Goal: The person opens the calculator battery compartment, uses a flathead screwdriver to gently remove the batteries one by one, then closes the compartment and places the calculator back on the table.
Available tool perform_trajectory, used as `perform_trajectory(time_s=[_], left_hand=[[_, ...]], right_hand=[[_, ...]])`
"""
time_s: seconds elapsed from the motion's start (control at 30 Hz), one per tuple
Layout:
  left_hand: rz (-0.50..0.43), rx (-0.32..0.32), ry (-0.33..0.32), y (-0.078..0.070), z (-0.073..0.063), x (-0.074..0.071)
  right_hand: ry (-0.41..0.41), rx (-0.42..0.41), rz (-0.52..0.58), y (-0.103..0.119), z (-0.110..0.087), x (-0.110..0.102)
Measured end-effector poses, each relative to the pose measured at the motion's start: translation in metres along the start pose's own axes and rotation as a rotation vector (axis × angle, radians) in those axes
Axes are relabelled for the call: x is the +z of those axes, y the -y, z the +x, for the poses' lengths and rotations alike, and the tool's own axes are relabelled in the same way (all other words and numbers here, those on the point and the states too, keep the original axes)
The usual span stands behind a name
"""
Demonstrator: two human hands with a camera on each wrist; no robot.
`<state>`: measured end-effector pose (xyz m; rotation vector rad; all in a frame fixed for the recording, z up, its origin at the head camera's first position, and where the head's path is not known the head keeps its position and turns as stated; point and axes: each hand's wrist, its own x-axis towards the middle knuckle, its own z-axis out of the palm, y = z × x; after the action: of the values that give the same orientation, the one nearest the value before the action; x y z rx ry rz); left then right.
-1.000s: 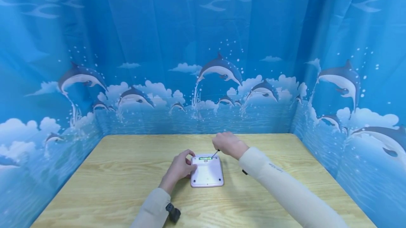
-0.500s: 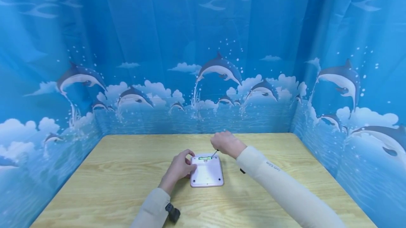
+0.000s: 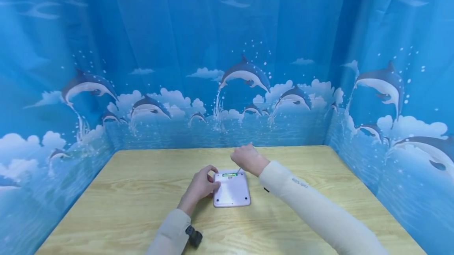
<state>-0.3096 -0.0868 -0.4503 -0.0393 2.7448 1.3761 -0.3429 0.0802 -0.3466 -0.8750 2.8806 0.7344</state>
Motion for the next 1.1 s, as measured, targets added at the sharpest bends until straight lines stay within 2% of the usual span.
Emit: perform_trajectory(time_s=[0.23, 0.43, 0.7, 1.1], left_hand=[[-0.002, 0.003, 0.001, -0.002, -0.001, -0.001], [-0.008, -0.002, 0.001, -0.002, -0.002, 0.0], [-0.005, -0.02, -0.011, -0.003, -0.001, 0.0], [-0.001, -0.026, -0.017, -0.002, 0.0, 0.0]], right_hand=[[0.032, 0.01, 0.147, -0.009, 0.002, 0.005], [0.019, 0.014, 0.306, -0.02, -0.001, 0.013], [0.022, -0.017, 0.392, -0.031, -0.007, 0.027], [-0.005, -0.05, 0.631, -0.047, -0.012, 0.05]])
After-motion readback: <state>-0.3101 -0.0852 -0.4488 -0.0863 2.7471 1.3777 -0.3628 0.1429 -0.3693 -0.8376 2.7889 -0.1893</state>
